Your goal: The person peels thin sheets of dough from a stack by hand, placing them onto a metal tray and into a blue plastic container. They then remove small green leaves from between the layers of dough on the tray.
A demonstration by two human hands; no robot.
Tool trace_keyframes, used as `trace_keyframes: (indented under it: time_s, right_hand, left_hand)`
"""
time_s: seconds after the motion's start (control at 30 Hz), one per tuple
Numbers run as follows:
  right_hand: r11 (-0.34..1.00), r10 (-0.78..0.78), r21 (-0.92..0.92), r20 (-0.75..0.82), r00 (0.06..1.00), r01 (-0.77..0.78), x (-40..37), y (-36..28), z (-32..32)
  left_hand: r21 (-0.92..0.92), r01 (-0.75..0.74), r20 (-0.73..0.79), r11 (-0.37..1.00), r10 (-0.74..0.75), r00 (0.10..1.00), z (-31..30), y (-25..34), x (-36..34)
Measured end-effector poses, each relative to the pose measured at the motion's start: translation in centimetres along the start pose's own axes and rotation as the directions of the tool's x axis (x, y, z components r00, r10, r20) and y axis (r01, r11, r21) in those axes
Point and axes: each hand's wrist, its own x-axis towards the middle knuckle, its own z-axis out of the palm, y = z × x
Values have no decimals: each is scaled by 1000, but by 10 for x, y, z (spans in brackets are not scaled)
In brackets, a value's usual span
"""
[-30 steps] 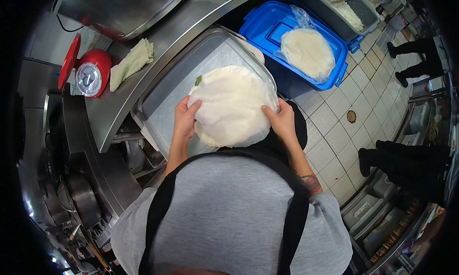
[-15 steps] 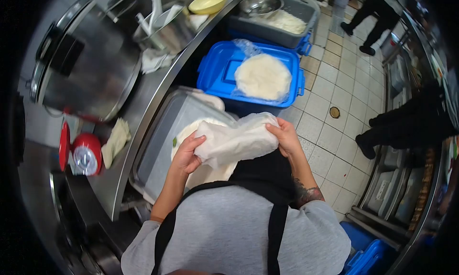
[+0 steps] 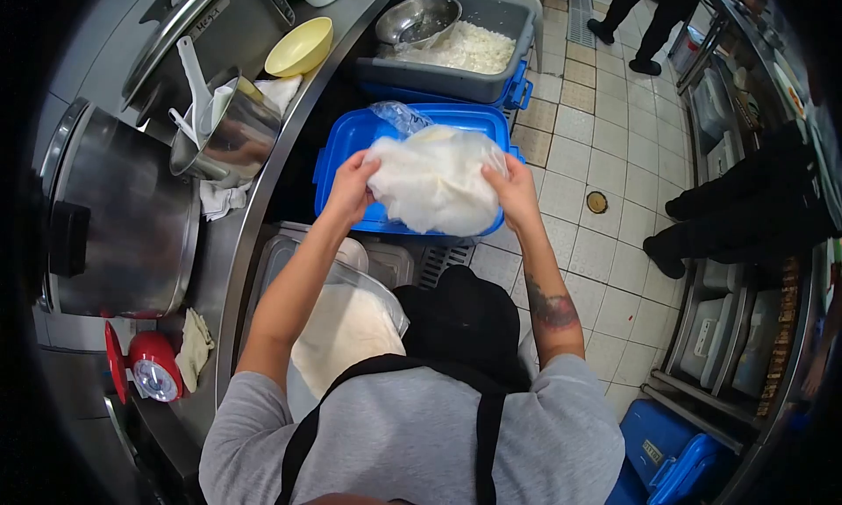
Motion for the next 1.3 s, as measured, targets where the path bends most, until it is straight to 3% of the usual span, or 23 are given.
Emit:
trace_keyframes:
  time_s: [0.03, 0.07, 0.13, 0.23, 0.33, 0.43, 0.5, 0.6, 0.73, 0.77, 0.83, 0.9, 0.93, 0.97, 1.03, 1.07, 1.13, 1.2, 1.3]
  right_hand:
    - [998, -27, -60, 6, 1000, 27, 20, 12, -1]
    - [964, -29, -265, -32, 999, 20, 43, 33, -4]
    - [775, -66, -632, -96, 993, -9, 79, 82, -12]
    - [480, -20, -874, -103, 994, -81, 98, 108, -5]
    - [502, 1, -861, -94, 996, -82, 95, 95, 8]
    - [439, 46, -891, -110, 993, -119, 90, 100, 2]
    - [439, 14, -894, -96, 995, -93, 81, 111, -5]
    - [574, 43, -811, -106, 993, -111, 68, 120, -10]
    - [486, -17, -868, -126, 992, -102, 60, 97, -8]
    - [447, -17, -889, -124, 992, -104, 58, 88, -6]
    - [324, -20, -943, -84, 996, -73, 54, 85, -1]
    - [219, -20, -973, -83, 996, -76, 41, 80, 11]
    - [164, -11, -984, -74, 997, -72, 27, 69, 24]
    - [152, -15, -986, -65, 998, -62, 10, 59, 36]
    - [219, -97, -963, 138, 986, 157, -24, 49, 57]
    - [252, -139, -931, 236, 962, 265, -42, 45, 67]
    - [478, -169, -748, 436, 884, 460, -87, 24, 103]
    - [662, -144, -532, 602, 785, 529, -136, 3, 140]
    - [690, -53, -388, 815, 577, 612, -194, 2, 171]
  left_hand:
    - [35, 21, -133, 999, -16, 991, -5, -5, 16]
    - [184, -40, -236, 982, 83, 968, -22, -27, 37]
    - [482, -105, -373, 870, 312, 874, -61, -72, 73]
    - [473, 15, -399, 881, 199, 895, -68, -73, 39]
    - [459, -69, -210, 886, 183, 961, -76, -60, -11]
    - [448, -103, -90, 888, 159, 983, -81, -44, -64]
    - [351, -126, -135, 928, 183, 974, -85, -47, -95]
    - [188, -120, -237, 975, 164, 958, -90, -52, -139]
    - [43, -134, -354, 990, 140, 925, -103, -55, -189]
    - [172, -123, -359, 977, 179, 916, -112, -60, -199]
    - [419, -83, -361, 904, 250, 898, -129, -70, -217]
    - [801, 4, -313, 599, 413, 855, -138, -74, -242]
    - [918, 78, -270, 390, 466, 843, -142, -77, -257]
    - [925, 159, -316, 346, 463, 828, -148, -88, -270]
    - [907, 328, -416, 263, 456, 786, -161, -121, -289]
    - [909, 319, -413, 268, 476, 777, -165, -136, -300]
    - [915, 301, -401, 269, 525, 750, -164, -156, -316]
    - [909, 227, -395, 350, 544, 740, -156, -158, -330]
    - [866, 225, -452, 448, 506, 734, -151, -154, -352]
